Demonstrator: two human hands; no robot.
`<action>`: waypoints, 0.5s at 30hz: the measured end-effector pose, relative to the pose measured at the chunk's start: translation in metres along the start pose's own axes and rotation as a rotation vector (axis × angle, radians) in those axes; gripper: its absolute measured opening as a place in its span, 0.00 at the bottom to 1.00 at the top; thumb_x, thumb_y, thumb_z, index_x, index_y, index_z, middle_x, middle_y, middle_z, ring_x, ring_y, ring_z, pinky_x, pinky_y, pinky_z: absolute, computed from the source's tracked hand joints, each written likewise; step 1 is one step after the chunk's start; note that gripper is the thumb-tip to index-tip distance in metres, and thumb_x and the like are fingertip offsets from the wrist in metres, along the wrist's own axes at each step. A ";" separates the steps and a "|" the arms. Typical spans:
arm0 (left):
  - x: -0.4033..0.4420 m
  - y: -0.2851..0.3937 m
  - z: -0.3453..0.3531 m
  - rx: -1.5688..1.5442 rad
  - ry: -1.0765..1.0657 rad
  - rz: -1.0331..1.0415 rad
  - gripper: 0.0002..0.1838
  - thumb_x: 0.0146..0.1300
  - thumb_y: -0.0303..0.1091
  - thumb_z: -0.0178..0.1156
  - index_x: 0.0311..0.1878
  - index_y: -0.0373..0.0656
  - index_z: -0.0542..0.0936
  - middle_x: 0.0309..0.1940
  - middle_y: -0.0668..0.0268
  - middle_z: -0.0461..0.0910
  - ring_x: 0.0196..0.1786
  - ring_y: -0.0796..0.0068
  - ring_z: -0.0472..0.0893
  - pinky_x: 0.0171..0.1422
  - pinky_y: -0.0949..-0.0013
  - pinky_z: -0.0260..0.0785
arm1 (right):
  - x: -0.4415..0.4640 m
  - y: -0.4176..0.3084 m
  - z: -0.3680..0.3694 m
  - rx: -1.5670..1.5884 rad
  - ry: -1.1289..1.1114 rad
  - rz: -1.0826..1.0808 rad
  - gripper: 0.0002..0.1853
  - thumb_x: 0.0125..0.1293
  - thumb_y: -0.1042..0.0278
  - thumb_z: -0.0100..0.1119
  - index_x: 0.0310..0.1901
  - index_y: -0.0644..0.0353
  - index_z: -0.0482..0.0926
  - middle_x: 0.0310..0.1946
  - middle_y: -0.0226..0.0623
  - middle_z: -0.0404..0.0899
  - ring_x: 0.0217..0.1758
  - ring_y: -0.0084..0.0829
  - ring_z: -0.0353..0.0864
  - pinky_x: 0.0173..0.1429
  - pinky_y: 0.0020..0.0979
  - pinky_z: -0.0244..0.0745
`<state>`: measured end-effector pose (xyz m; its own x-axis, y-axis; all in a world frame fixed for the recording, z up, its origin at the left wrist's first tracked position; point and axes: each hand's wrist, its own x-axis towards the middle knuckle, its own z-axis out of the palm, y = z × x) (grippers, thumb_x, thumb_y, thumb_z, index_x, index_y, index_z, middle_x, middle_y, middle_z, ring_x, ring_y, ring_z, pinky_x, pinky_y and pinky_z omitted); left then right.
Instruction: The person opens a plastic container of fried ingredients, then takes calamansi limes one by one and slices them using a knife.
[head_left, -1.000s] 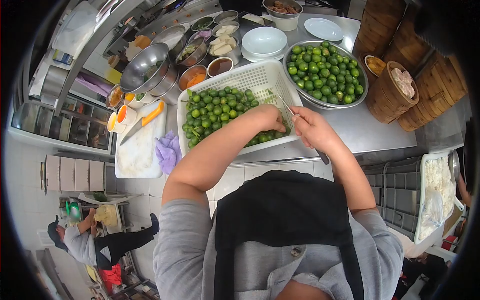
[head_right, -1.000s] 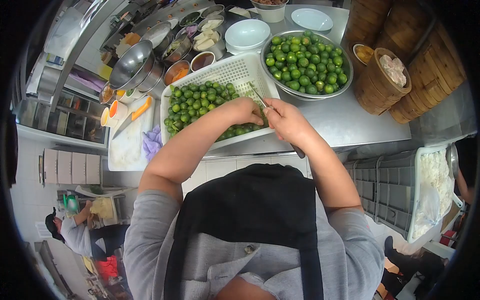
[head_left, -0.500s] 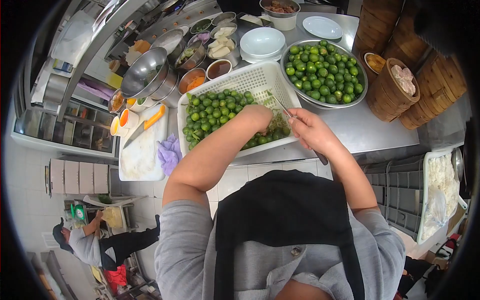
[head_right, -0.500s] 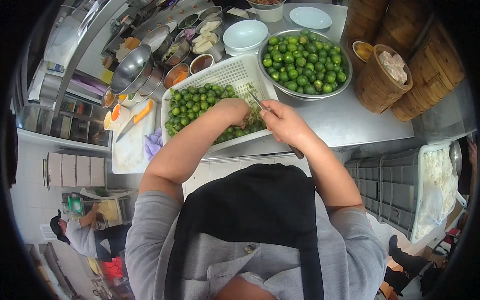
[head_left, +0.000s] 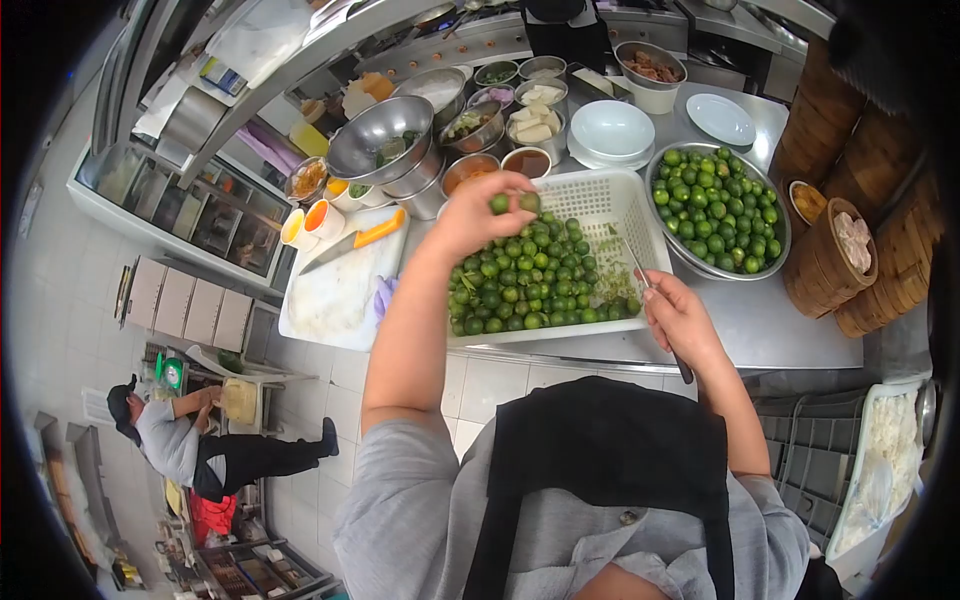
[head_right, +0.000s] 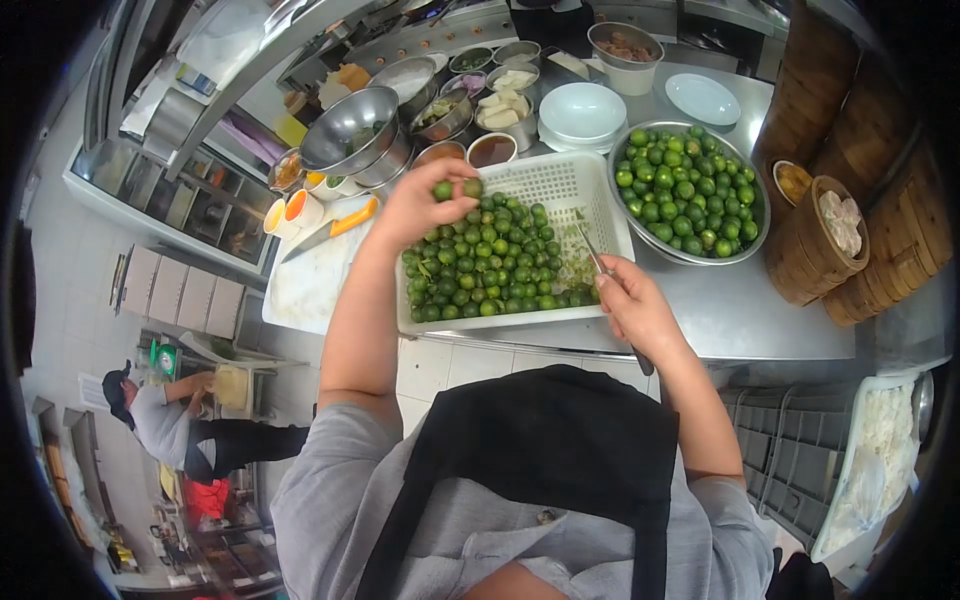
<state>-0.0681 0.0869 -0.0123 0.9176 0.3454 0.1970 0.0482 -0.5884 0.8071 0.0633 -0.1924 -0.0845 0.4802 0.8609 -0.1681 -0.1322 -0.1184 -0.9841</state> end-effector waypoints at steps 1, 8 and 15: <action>-0.004 0.002 -0.007 -0.001 0.000 0.007 0.16 0.52 0.24 0.66 0.46 0.41 0.78 0.26 0.77 0.70 0.32 0.88 0.69 0.38 0.81 0.64 | 0.000 0.000 0.000 -0.003 0.004 -0.005 0.17 0.71 0.64 0.46 0.57 0.61 0.70 0.22 0.25 0.66 0.13 0.15 0.60 0.17 0.19 0.56; 0.007 -0.020 -0.074 0.366 0.495 0.143 0.17 0.52 0.31 0.67 0.47 0.46 0.80 0.28 0.71 0.77 0.31 0.79 0.75 0.39 0.73 0.69 | 0.003 0.006 0.004 -0.008 0.064 0.030 0.17 0.70 0.63 0.48 0.57 0.59 0.70 0.21 0.23 0.66 0.14 0.15 0.60 0.18 0.20 0.57; 0.060 -0.077 -0.169 0.881 0.599 -0.224 0.22 0.55 0.40 0.63 0.53 0.42 0.78 0.40 0.51 0.82 0.45 0.55 0.81 0.52 0.61 0.71 | 0.004 0.017 0.002 -0.261 0.183 -0.066 0.17 0.67 0.61 0.50 0.52 0.62 0.73 0.25 0.35 0.77 0.28 0.28 0.76 0.36 0.32 0.71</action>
<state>-0.0829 0.2763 0.0317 0.5227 0.6697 0.5275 0.6753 -0.7029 0.2233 0.0612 -0.1895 -0.1017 0.6317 0.7702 -0.0878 0.1195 -0.2086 -0.9707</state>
